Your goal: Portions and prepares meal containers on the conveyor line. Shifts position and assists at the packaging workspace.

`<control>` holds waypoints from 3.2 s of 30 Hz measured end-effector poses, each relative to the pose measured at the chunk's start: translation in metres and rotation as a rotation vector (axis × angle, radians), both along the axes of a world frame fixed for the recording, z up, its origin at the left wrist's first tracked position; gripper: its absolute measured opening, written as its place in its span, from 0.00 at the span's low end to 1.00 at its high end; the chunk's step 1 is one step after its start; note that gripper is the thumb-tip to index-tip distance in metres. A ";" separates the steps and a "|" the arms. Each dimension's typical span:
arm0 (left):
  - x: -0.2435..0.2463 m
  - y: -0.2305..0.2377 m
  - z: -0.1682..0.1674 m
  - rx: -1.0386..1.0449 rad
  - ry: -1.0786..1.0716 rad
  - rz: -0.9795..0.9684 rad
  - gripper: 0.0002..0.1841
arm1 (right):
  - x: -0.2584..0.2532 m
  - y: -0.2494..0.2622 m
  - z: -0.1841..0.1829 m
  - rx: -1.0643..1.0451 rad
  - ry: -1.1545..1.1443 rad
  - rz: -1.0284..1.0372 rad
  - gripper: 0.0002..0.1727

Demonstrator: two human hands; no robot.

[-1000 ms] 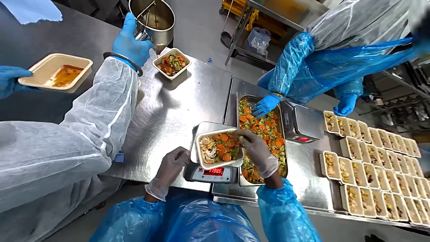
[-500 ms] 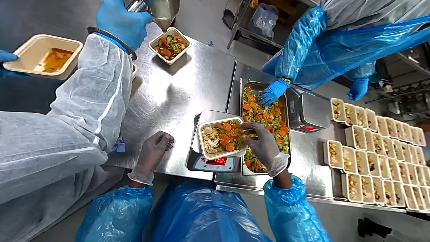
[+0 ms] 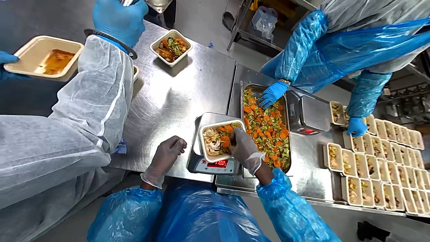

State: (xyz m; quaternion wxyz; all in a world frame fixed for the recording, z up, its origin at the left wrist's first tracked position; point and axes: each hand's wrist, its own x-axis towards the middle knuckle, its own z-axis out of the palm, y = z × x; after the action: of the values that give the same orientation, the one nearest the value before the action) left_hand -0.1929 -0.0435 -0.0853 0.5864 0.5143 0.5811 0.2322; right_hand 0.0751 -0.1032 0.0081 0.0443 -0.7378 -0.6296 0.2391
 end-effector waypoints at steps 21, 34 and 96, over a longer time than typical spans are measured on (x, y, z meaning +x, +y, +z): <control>-0.012 0.003 0.000 0.018 0.014 -0.025 0.14 | -0.015 0.043 -0.035 0.154 -0.003 0.023 0.17; -0.013 0.005 -0.004 0.005 -0.003 -0.034 0.15 | 0.025 0.011 0.023 0.099 0.720 -0.319 0.13; 0.004 0.011 0.000 0.018 0.044 -0.115 0.14 | 0.142 -0.044 -0.040 -0.103 -0.075 -0.524 0.22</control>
State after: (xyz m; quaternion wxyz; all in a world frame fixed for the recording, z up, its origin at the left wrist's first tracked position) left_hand -0.1886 -0.0321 -0.0853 0.5814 0.5571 0.5611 0.1920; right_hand 0.2174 -0.1475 -0.0319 0.0437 -0.8853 -0.4053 0.2239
